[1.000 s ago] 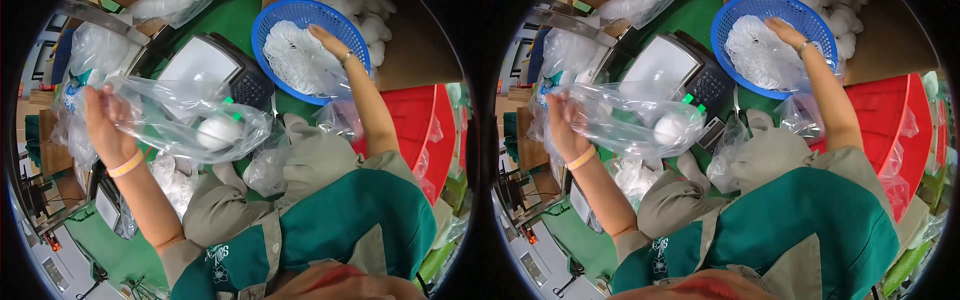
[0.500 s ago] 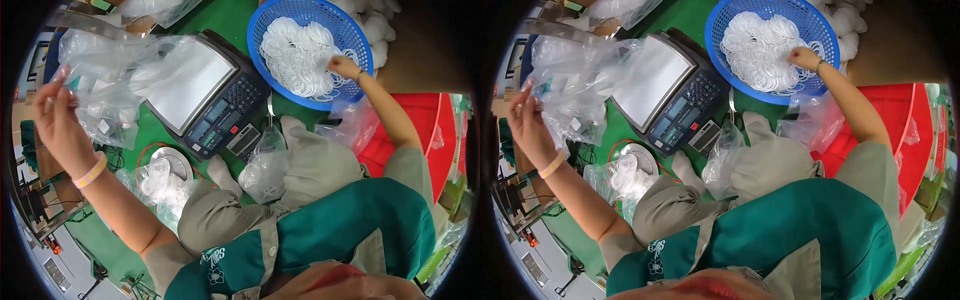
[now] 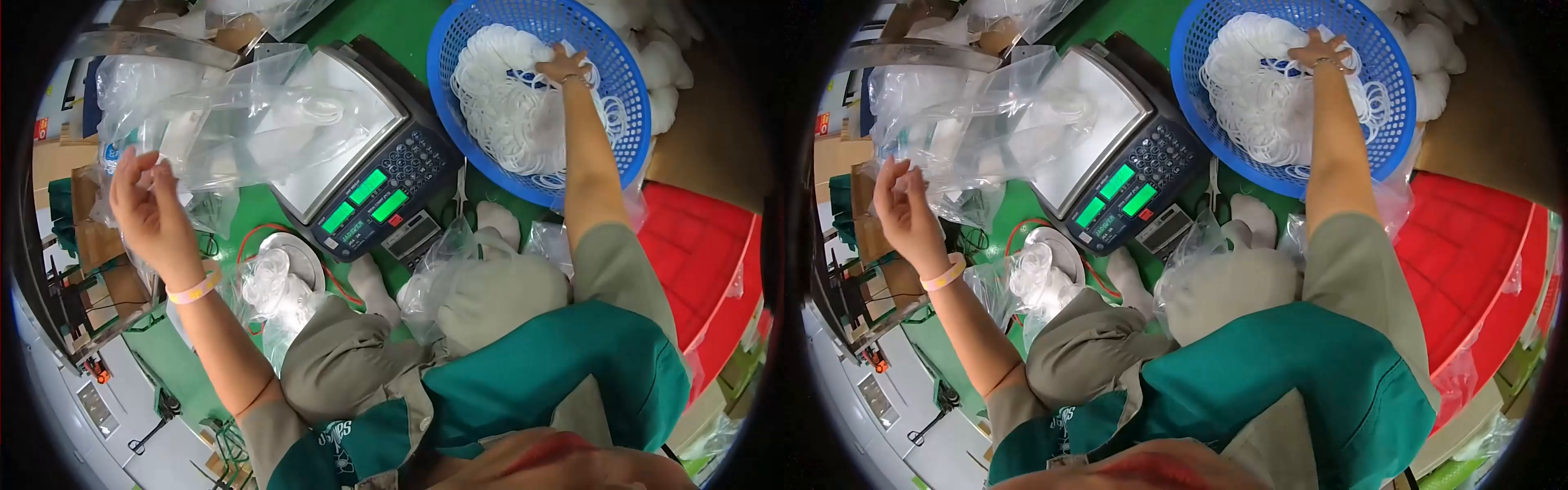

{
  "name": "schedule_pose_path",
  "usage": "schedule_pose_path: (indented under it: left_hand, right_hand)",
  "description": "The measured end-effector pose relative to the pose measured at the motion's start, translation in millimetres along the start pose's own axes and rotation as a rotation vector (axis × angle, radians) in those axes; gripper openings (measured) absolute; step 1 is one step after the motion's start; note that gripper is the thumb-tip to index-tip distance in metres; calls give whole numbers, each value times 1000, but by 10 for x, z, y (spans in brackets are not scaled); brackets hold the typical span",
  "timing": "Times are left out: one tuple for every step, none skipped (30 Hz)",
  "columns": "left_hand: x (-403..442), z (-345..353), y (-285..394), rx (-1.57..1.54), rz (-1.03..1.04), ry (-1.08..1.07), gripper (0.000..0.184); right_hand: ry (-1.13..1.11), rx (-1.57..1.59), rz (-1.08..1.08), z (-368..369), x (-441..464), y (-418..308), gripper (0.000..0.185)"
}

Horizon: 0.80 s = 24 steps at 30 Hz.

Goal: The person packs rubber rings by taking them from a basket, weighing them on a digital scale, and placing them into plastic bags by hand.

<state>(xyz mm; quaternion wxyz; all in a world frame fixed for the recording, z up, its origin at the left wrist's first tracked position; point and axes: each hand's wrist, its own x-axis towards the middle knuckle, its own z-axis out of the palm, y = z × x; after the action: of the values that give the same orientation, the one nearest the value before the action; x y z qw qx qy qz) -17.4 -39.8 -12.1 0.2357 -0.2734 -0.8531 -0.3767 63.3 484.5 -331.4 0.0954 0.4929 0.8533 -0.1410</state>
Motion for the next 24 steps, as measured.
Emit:
schedule_pose_path:
  left_hand:
    - [11,-69,6,131,55,-7,15]
    - [12,-74,33,33,33,36,14]
    - [14,-72,60,-66,10,78,14]
    - [42,-91,39,-26,91,123,15]
    - [39,-113,75,24,60,148,16]
    - [28,-139,123,74,30,176,17]
    - [25,-116,172,124,10,178,24]
    - [19,-87,270,286,43,149,30]
    - [11,-79,332,448,73,115,37]
    - [19,-112,253,567,280,53,50]
    - [-17,-83,247,401,156,0,53]
    - [-58,-55,261,233,32,-51,56]
    - [-79,-64,271,181,-27,-117,58]
    - [-86,-81,274,79,-83,-168,57]
    - [-86,-103,274,-22,-140,-220,57]
    - [-64,-101,295,-127,-104,-216,51]
    - [-52,-119,330,-233,-150,-207,48]
    - [-50,-137,357,-333,-196,-192,44]
    - [-34,-120,345,-382,-156,-115,39]
    - [-2,-77,282,-436,-83,-79,40]
    - [28,-48,280,-460,-100,-66,35]
    - [39,-27,372,-422,-126,-67,37]
    - [51,-3,463,-385,-152,-69,40]
    - [59,-11,422,-309,-193,-129,46]
  right_hand:
    - [-51,-25,-7,-40,68,33,80]
    - [-66,87,-22,-92,88,136,70]
    - [-33,59,-2,-123,43,160,67]
    - [2,31,18,-145,1,181,64]
    - [22,42,10,-145,-64,221,60]
    - [31,1,-22,-132,-90,269,59]
    - [40,-37,-57,-135,-107,314,58]
    - [132,-95,-110,-159,-171,352,56]
    - [170,-48,-148,-205,-185,395,56]
    - [208,-3,-184,-257,-218,425,56]
    - [290,43,-214,-308,-293,469,57]
    - [381,105,-247,-388,-365,494,58]
    - [472,167,-281,-434,-406,513,59]
    - [471,320,-346,-440,-331,620,60]
    - [443,409,-304,-428,-254,758,61]
    - [413,502,-270,-493,-342,694,63]
    - [451,734,-168,-566,-503,678,64]
    - [426,894,-23,-641,-536,689,64]
    - [244,1264,-42,-567,-309,850,59]
    - [62,1617,7,-488,-78,1012,55]
    - [-24,1703,-74,-821,-590,734,46]
    - [-111,1851,-89,-970,-679,676,39]
    - [-114,1853,-111,-1154,-851,535,39]
    - [-111,1855,-131,-1348,-1095,339,38]
